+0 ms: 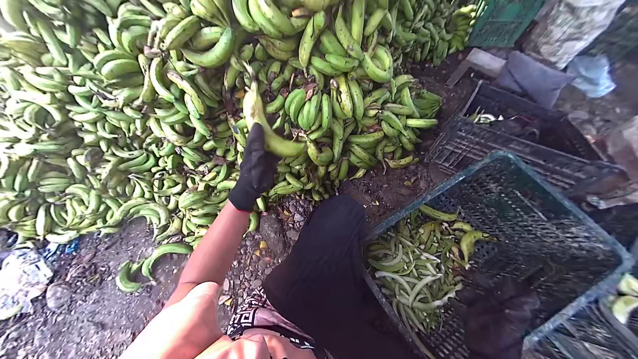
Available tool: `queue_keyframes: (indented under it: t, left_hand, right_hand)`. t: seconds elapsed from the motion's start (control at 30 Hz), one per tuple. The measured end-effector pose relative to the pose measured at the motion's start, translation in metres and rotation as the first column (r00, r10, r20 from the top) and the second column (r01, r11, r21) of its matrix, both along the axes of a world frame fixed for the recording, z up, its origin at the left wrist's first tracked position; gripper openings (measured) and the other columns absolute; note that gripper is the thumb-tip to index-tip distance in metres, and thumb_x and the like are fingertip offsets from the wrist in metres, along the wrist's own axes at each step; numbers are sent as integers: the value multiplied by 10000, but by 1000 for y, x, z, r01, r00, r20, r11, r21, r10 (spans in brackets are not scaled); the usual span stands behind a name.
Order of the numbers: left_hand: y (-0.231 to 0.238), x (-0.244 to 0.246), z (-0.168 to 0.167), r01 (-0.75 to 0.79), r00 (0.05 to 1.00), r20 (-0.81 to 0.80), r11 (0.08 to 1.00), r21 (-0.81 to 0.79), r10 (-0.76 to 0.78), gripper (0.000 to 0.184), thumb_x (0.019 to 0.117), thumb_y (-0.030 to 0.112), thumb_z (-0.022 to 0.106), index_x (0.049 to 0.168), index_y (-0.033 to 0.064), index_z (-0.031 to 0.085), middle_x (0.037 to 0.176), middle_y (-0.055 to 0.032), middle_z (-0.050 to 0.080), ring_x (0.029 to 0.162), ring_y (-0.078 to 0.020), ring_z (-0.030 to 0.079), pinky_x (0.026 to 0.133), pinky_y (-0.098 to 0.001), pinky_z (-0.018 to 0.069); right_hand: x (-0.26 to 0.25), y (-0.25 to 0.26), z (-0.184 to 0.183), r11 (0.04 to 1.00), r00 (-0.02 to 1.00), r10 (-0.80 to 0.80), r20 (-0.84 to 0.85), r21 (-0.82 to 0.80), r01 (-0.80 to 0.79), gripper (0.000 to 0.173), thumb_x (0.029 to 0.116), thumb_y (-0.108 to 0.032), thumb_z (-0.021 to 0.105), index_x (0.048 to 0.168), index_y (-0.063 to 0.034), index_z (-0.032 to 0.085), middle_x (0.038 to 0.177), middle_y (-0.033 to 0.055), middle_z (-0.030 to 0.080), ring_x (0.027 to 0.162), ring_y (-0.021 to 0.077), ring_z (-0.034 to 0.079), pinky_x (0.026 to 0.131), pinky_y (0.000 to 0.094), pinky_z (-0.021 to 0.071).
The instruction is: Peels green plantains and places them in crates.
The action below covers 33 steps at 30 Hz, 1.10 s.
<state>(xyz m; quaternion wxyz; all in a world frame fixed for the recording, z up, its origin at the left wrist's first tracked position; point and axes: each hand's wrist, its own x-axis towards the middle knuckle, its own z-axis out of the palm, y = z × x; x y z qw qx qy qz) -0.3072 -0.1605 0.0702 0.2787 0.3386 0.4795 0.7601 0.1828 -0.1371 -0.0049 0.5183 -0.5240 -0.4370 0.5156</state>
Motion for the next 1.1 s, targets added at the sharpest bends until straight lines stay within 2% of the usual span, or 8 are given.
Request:
queue_keyframes:
  t: [0.1,0.23,0.33,0.43,0.57,0.7,0.97,1.1]
  left_hand:
    - [13,35,35,321,875,346,941,111,-339,875,928,786,-25,1562,251,255,1450,-179,497,1209,-374,594,936,-586,530]
    - [45,79,15,619,722,461,779,-100,-516,610,994,688,325,1170,177,610,881,-43,684,601,-111,634,483,-237,535]
    - [74,118,4,681,709,317,728,-77,-629,425,1080,460,394,1318,161,581,986,-68,711,702,-122,684,588,-251,590]
    - [99,165,15,791,587,170,605,91,-792,483,1045,382,534,1496,245,432,1279,-75,651,1069,-243,684,886,-428,604]
    - [134,233,4,696,705,-154,717,-43,-693,466,999,224,629,1423,145,453,1151,-22,676,948,-154,700,789,-363,627]
    - [147,281,-41,676,712,-239,736,-17,-660,464,918,99,716,1343,46,536,1182,-59,661,1033,-148,668,884,-357,598]
    - [135,304,-86,651,715,-314,758,-27,-625,480,955,152,708,1397,106,526,1338,-22,616,1180,-113,615,1011,-339,526]
    - [141,315,-85,658,699,-349,753,-28,-624,414,957,149,709,1340,82,567,1311,-19,635,1212,-103,605,1049,-326,509]
  right_hand:
    - [-2,-6,16,996,995,-94,-20,1,94,578,1069,-588,128,1456,-215,340,1075,-40,688,634,95,637,499,285,541]
    - [5,-14,22,987,984,-145,-103,56,151,585,1058,-601,277,1460,-190,386,1069,-43,699,675,75,638,542,251,545]
    - [6,-21,25,976,963,-214,-164,-1,217,512,1104,-487,245,1398,-133,472,1060,30,713,676,129,656,569,318,573]
    - [14,-17,21,978,961,-206,-184,-69,196,618,1074,-570,209,1413,-124,472,1112,87,694,719,196,662,581,395,576]
    - [12,-14,16,996,983,-92,-162,-33,88,634,1084,-541,199,1491,-89,376,1091,71,657,613,123,598,557,311,553]
    - [-8,-14,3,997,994,-61,-87,-53,57,571,1090,-444,294,1409,4,449,631,-10,565,509,126,581,562,345,585]
    - [-54,6,-6,992,986,-56,-155,-121,37,514,1116,-346,221,1257,64,498,609,-22,551,515,101,588,586,318,601]
    - [-57,11,29,948,965,-194,-176,220,231,574,1081,-518,299,1245,-22,537,580,-36,589,486,93,598,527,289,580]
